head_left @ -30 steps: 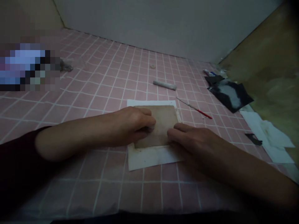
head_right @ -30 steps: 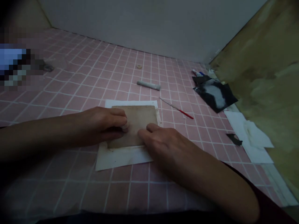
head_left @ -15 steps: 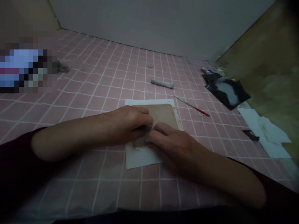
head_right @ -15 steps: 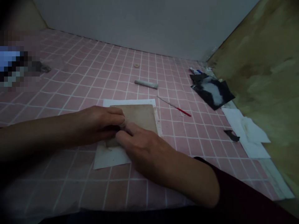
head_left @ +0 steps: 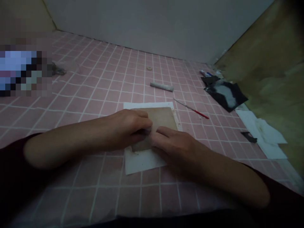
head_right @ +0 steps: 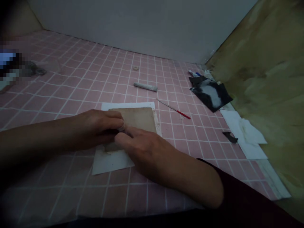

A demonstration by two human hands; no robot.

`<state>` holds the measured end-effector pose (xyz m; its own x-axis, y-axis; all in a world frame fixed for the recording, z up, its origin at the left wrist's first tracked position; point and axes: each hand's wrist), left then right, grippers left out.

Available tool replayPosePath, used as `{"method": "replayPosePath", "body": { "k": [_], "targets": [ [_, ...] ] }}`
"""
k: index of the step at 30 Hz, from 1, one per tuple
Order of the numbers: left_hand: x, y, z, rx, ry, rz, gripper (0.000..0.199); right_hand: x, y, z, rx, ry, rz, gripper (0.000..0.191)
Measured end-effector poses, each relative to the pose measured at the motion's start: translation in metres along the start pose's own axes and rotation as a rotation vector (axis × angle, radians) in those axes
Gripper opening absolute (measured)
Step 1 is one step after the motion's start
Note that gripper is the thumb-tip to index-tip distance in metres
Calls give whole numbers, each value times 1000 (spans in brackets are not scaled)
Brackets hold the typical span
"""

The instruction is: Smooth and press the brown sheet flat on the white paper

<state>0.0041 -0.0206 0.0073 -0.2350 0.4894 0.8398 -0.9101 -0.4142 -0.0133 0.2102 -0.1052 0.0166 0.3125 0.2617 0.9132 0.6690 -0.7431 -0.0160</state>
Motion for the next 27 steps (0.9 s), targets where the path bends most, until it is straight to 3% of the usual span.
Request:
{"method": "replayPosePath", "body": {
  "k": [4,10,16,21,27],
  "targets": [
    [1,0,1,-5,3,-5,7,9,6,3,-140,31,-65,19],
    [-1,-1,-2,6,2,9,9,-11,-6,-3,32,-32,69,14],
    [-1,0,0,-20,18,15,7,2,3,0,-104,42,-3,16],
    [-2,0,-1,-7,11,19,10,-11,-8,-2,45,38,114,12],
    [-2,-1,-2,14,-3,0,7,-1,3,1,-54,69,-5,19]
  ]
}}
Point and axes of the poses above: each hand's wrist, its own y-axis away from the middle knuckle, its own x-axis out of the back of the hand, z = x × y, and after that the axes turned 1 degree about y, right-handed
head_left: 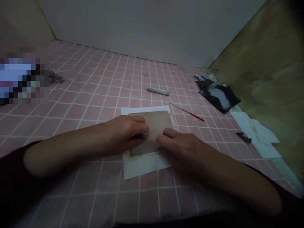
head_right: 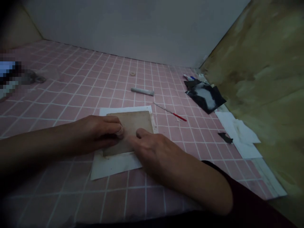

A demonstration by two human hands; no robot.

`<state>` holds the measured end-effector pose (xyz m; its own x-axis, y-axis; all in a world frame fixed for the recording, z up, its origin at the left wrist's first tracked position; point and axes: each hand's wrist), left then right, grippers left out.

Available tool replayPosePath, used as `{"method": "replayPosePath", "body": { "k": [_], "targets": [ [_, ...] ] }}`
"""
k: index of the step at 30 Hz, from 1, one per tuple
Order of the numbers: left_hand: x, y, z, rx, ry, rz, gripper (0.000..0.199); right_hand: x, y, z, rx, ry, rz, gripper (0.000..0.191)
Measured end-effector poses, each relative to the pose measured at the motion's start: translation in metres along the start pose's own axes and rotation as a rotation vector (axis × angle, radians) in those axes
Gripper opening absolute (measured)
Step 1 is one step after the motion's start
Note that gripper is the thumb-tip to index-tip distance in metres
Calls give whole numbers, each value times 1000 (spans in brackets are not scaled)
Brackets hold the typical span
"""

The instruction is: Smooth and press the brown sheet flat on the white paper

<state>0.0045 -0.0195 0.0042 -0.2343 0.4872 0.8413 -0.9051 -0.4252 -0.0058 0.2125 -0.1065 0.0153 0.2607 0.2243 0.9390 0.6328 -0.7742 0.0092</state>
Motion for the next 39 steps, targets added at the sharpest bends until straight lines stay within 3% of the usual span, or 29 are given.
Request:
{"method": "replayPosePath", "body": {
  "k": [7,13,18,24,29,35,39],
  "targets": [
    [5,-1,7,52,18,-49,10,-8,-7,-6,104,-34,62,19],
    [6,-1,8,44,-12,-58,10,0,-1,-3,7,-33,30,23],
    [6,1,7,61,-4,-56,10,-11,-11,-5,130,-50,74,19],
    [6,0,7,46,-6,-62,9,-3,-1,0,10,-86,62,24],
    [5,0,6,54,-15,-60,10,-16,-10,-5,130,-55,132,16],
    [5,0,4,36,-18,-62,8,1,-1,1,-10,44,40,16],
    [3,1,2,9,-8,-23,9,-8,-8,-2,70,-6,98,15]
  ]
}}
Point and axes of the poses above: each hand's wrist, its own y-axis away from the middle knuckle, its own x-axis out of the back of the hand, z = x × y, and after that the axes turned 1 degree about y, right-handed
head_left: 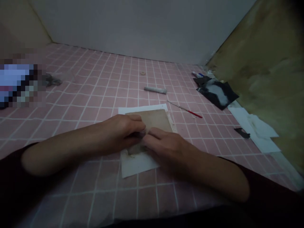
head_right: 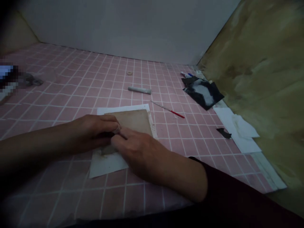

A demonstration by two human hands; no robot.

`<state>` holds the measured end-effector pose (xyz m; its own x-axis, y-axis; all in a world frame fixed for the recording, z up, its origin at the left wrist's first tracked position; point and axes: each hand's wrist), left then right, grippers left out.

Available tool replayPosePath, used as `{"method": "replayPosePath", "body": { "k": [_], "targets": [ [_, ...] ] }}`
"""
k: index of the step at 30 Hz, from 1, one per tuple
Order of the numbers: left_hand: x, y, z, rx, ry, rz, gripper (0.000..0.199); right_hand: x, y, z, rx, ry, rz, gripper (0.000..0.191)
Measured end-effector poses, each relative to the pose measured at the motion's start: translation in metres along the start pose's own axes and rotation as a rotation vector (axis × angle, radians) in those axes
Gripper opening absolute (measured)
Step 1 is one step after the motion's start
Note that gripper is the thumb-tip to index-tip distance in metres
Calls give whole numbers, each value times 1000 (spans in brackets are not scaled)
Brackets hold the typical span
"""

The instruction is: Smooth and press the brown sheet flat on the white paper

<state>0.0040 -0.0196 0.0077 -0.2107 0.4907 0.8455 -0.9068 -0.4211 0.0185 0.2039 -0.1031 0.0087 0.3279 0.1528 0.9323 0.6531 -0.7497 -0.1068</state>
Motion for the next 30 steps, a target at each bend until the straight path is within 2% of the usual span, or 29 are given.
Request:
{"method": "replayPosePath", "body": {
  "k": [3,8,12,14,16,19,22,24,26,30],
  "targets": [
    [0,0,0,-10,39,5,8,-4,-1,-1,22,-98,5,15],
    [1,0,2,-34,31,11,6,8,6,4,-110,-43,-106,16],
    [2,0,4,-23,37,16,9,-3,-2,0,12,-83,13,14],
    [2,-1,4,8,29,1,10,-6,-5,-1,62,-78,29,16],
    [1,-2,4,18,10,-13,9,-1,-1,1,47,-53,-32,18],
    [0,-2,3,19,-1,-18,9,9,7,3,-56,-23,-107,22],
    [0,-1,3,40,13,-36,9,5,6,2,-74,-41,-30,19],
    [1,0,3,53,19,-44,9,-2,1,0,-2,-48,31,18],
    [2,0,3,53,22,-44,10,-3,0,0,59,-34,39,16],
    [1,0,1,24,19,-38,8,11,6,1,-17,2,-68,18]
  ]
}}
Point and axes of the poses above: each hand's wrist, its own y-axis away from the middle knuckle, its own x-axis out of the back of the hand, z = x × y, and after that the axes turned 1 degree about y, right-handed
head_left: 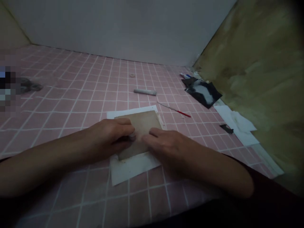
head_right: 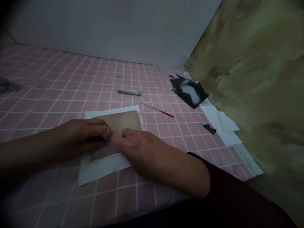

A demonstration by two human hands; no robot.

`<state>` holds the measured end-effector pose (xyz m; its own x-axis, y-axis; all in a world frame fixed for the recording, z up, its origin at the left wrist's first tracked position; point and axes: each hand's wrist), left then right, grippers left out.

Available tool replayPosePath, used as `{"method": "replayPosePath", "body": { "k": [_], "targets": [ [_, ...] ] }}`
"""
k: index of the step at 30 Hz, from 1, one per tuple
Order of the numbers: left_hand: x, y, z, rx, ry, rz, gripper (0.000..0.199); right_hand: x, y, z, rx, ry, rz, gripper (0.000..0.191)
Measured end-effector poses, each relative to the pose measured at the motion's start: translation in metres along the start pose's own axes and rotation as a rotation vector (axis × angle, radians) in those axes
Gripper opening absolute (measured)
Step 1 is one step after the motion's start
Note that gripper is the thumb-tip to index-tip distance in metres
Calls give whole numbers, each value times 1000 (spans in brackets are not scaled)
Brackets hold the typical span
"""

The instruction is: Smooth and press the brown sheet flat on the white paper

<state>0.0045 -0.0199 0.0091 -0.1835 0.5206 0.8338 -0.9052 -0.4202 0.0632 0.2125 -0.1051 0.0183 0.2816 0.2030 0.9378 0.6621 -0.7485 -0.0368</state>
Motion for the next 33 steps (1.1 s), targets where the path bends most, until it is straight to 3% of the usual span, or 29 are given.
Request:
{"method": "replayPosePath", "body": {
  "k": [3,7,13,18,20,24,29,33],
  "targets": [
    [-2,0,-1,-16,3,14,8,-1,-1,0,-19,30,27,19],
    [-2,0,-1,-26,2,52,13,-16,-10,-1,97,6,104,16],
    [-2,0,-1,-20,-37,10,9,-5,-2,1,-44,-24,-33,14],
    [-3,-1,-4,-41,-12,44,7,-11,-6,0,21,-78,78,14],
    [-3,0,-3,-60,-7,60,7,-9,-5,1,24,-65,42,13],
    [-1,0,0,-80,5,61,7,-1,1,2,-116,-7,-61,14],
    [-1,-2,0,-61,23,55,6,-10,-5,-4,10,-101,40,17],
    [-1,-1,1,-70,21,63,6,-3,-1,-3,-55,-54,-86,19]
  ]
}}
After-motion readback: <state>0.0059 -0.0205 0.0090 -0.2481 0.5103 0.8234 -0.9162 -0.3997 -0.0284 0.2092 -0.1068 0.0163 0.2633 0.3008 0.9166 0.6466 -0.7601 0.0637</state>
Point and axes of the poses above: each hand's wrist, its own y-axis away from the middle knuckle, its own x-axis out of the back of the hand, z = x × y, and after that the axes turned 1 degree about y, right-handed
